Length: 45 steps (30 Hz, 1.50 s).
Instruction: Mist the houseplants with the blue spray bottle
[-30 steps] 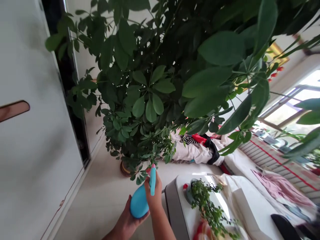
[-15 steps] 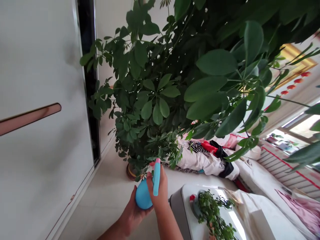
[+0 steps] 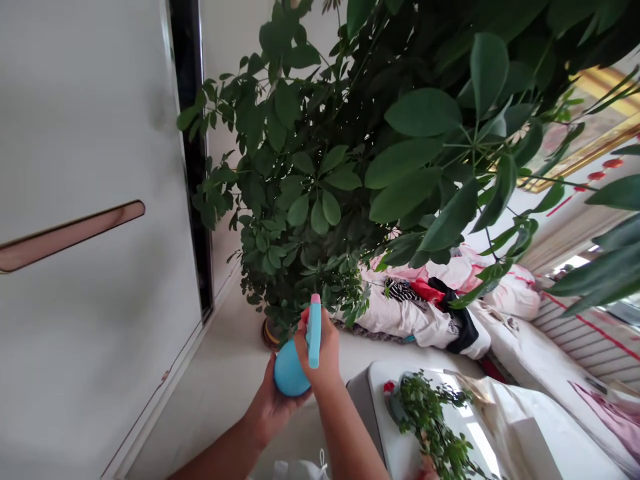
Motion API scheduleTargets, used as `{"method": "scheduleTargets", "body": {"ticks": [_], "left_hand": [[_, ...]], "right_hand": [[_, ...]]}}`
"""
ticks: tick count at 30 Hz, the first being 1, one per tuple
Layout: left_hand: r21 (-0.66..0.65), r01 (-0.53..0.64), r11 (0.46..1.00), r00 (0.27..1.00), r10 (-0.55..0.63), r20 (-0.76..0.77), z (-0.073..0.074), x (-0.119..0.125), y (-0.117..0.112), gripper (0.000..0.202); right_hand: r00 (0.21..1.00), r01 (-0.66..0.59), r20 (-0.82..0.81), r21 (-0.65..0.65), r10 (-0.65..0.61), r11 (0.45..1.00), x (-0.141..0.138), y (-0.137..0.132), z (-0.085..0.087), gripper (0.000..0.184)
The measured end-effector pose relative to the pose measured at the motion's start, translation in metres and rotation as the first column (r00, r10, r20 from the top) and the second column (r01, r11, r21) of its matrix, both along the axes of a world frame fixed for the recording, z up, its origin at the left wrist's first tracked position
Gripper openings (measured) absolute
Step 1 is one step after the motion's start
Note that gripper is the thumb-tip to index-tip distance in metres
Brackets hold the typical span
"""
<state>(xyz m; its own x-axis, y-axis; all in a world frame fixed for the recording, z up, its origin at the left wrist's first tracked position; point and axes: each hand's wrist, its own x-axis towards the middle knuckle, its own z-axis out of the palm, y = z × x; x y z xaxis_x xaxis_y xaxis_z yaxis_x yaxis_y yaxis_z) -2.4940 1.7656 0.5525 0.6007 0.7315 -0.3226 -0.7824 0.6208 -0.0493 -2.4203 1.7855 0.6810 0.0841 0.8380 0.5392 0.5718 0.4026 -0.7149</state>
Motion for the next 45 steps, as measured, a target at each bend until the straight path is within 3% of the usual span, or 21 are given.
{"method": "scheduleTargets", "body": {"ticks": [4, 8, 10, 12, 15, 18, 22, 25, 28, 32, 35, 39, 43, 45], "left_hand": [[0.044, -0.008, 0.999, 1.0, 0.007, 0.006, 0.004, -0.003, -0.004, 0.072], [0.114, -0.043, 0.993, 0.999, 0.044, -0.011, 0.02, -0.014, -0.001, 0.067], [0.142, -0.057, 0.988, 0.996, 0.066, -0.057, 0.032, -0.019, 0.004, 0.069], [0.162, -0.058, 0.985, 0.993, 0.074, -0.093, 0.044, -0.023, 0.007, 0.073], [0.225, -0.071, 0.972, 0.991, 0.094, -0.094, 0.058, -0.027, 0.009, 0.067], [0.333, -0.042, 0.942, 0.981, 0.101, -0.163, 0.071, -0.033, 0.01, 0.064], [0.541, 0.091, 0.836, 0.925, 0.13, -0.357, 0.088, -0.046, 0.019, 0.066], [0.61, 0.158, 0.777, 0.854, 0.202, -0.479, 0.096, -0.052, 0.029, 0.067], [0.652, 0.133, 0.747, 0.79, 0.317, -0.525, 0.101, -0.056, 0.035, 0.059], [0.708, 0.014, 0.707, 0.702, 0.497, -0.51, 0.112, -0.063, 0.036, 0.052], [0.793, -0.003, 0.61, 0.639, 0.611, -0.467, 0.129, -0.072, 0.032, 0.043], [0.896, 0.158, 0.415, 0.538, 0.725, -0.43, 0.159, -0.079, 0.032, 0.044], [0.93, 0.302, 0.208, 0.552, 0.757, -0.349, 0.196, -0.068, 0.041, 0.07], [0.919, 0.356, 0.171, 0.527, 0.775, -0.349, 0.213, -0.057, 0.047, 0.084]], "right_hand": [[0.997, -0.066, 0.043, 0.011, 0.065, 0.998, 0.003, -0.012, 0.007, 0.025], [0.956, -0.292, 0.023, 0.006, 0.292, 0.956, 0.027, -0.025, 0.012, 0.083], [0.937, -0.35, -0.005, -0.029, 0.35, 0.936, 0.035, -0.028, 0.004, 0.104], [0.932, -0.362, -0.061, -0.095, 0.358, 0.927, 0.034, -0.028, -0.012, 0.113], [0.92, -0.351, -0.245, -0.17, 0.306, 0.921, 0.021, -0.022, -0.038, 0.111], [0.921, -0.247, -0.341, -0.148, 0.185, 0.958, 0.013, -0.011, -0.044, 0.096], [0.927, -0.167, -0.35, -0.062, 0.136, 0.984, 0.019, -0.001, -0.022, 0.081], [0.946, -0.156, -0.292, -0.021, 0.143, 0.988, 0.024, -0.001, 0.001, 0.076], [0.972, -0.114, -0.206, 0.022, 0.116, 0.993, 0.025, -0.005, 0.016, 0.071], [0.984, -0.061, -0.168, 0.029, 0.065, 0.998, 0.026, -0.007, 0.022, 0.065], [0.982, -0.023, -0.187, -0.011, 0.02, 1.0, 0.029, -0.006, 0.023, 0.061], [0.995, 0.024, -0.099, -0.013, -0.025, 1.0, 0.029, -0.007, 0.028, 0.067], [1.0, -0.002, -0.02, -0.051, 0.001, 0.999, 0.023, -0.008, 0.036, 0.072], [0.998, -0.05, -0.036, -0.071, 0.047, 0.996, 0.019, -0.008, 0.04, 0.072]]}}
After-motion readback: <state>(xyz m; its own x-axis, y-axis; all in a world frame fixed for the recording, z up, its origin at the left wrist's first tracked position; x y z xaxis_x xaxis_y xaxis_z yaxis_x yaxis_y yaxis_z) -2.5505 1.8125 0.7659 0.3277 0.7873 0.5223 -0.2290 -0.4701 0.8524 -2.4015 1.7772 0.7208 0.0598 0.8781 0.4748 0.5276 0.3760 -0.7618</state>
